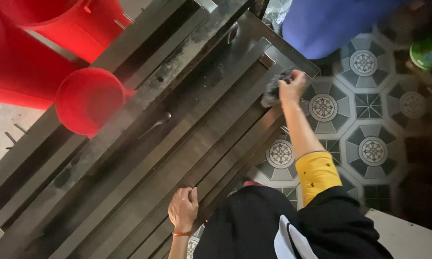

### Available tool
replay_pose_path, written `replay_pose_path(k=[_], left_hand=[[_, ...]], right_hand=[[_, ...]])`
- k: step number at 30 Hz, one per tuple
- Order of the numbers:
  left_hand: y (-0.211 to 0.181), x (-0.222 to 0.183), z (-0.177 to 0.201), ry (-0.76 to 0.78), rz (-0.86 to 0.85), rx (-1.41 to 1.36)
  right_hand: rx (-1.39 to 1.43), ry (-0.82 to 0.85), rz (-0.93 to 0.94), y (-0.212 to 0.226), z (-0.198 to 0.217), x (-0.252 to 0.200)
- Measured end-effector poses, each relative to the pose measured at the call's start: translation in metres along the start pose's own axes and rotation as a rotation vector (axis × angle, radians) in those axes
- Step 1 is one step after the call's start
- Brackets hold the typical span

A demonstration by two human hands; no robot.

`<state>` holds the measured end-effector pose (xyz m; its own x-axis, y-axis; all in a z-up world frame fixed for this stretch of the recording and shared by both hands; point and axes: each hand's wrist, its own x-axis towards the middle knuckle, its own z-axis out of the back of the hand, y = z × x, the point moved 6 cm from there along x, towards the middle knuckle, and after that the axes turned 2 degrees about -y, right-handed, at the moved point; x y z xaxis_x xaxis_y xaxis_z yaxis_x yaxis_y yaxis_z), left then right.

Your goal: Cleaning metal mold parts using a scouring pad and water

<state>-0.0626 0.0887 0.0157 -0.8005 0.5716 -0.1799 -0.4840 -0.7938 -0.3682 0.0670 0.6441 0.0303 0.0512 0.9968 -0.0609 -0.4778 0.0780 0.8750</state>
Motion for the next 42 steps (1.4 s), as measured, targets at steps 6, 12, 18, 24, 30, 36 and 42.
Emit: replay_pose_path(k=[6, 12, 18, 24, 30, 36, 42], left_hand=[[-0.002, 0.000, 0.003, -0.023, 0.022, -0.033], [0.005, 0.002, -0.012, 0.097, 0.015, 0.060], [-0.003, 0.005, -0.008, 0.076, -0.059, -0.015], [-0.011, 0.001, -0.002, 0.470, 0.151, 0.204], [0.002, -0.003, -0.013, 0.358, 0.072, 0.154], [0.006, -0.007, -0.024, 0.370, 0.072, 0.241], [0.012, -0.010, -0.034, 0.365, 0.029, 0.292]], right_hand=[[-0.242, 0.559, -0.441, 0.036, -0.032, -0.087], [-0.130, 0.234, -0.300, -0.025, -0.056, -0.011], [-0.103, 0.442, -0.509, 0.010, -0.050, -0.064], [-0.096, 0.580, -0.441, -0.019, -0.059, -0.127], [-0.014, 0.470, -0.278, -0.055, -0.065, -0.059], [0.028, 0.829, -0.697, -0.071, -0.082, -0.206], [-0.094, 0.646, -0.394, -0.077, -0.053, 0.002]])
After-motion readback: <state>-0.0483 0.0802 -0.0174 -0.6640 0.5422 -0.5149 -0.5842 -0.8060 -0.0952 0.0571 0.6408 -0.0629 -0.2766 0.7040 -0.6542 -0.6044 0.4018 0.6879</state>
